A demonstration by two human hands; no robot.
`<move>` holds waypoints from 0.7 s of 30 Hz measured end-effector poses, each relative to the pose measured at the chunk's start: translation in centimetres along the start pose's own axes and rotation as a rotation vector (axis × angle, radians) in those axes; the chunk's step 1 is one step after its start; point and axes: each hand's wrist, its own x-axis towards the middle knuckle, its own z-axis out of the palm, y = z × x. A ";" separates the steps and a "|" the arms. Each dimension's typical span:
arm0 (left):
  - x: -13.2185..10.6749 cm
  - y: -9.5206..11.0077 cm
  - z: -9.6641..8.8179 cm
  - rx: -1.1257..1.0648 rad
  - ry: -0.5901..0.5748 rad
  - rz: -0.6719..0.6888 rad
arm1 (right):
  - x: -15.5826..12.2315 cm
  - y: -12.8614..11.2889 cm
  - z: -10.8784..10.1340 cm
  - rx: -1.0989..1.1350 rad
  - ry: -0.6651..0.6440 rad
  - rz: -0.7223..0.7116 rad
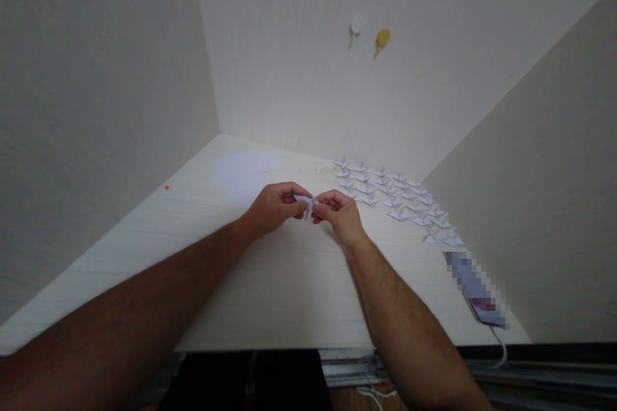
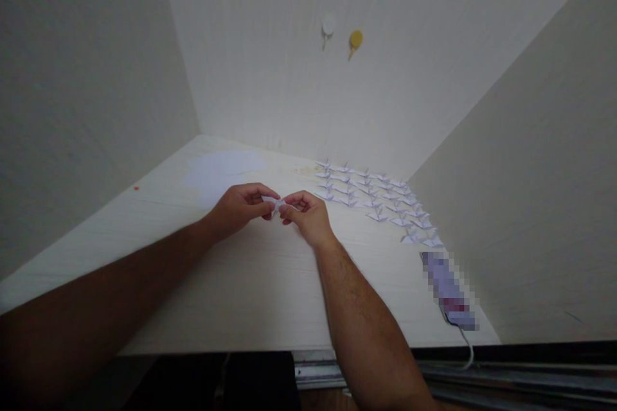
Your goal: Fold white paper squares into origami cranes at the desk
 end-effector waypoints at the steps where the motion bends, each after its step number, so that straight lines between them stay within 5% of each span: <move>1: 0.0 0.0 0.0 0.002 0.013 -0.002 | 0.0 0.1 -0.1 0.006 0.002 0.007; 6: 0.2 -0.5 -0.4 -0.055 0.079 -0.050 | 0.0 0.2 -0.5 0.051 0.020 0.055; 12: 0.5 -0.9 -0.8 -0.295 0.005 -0.151 | -0.1 -0.2 -0.7 0.194 -0.053 0.113; 21: 0.3 -0.9 -0.9 -0.333 -0.040 -0.184 | -0.3 -0.3 -0.7 0.318 -0.127 0.149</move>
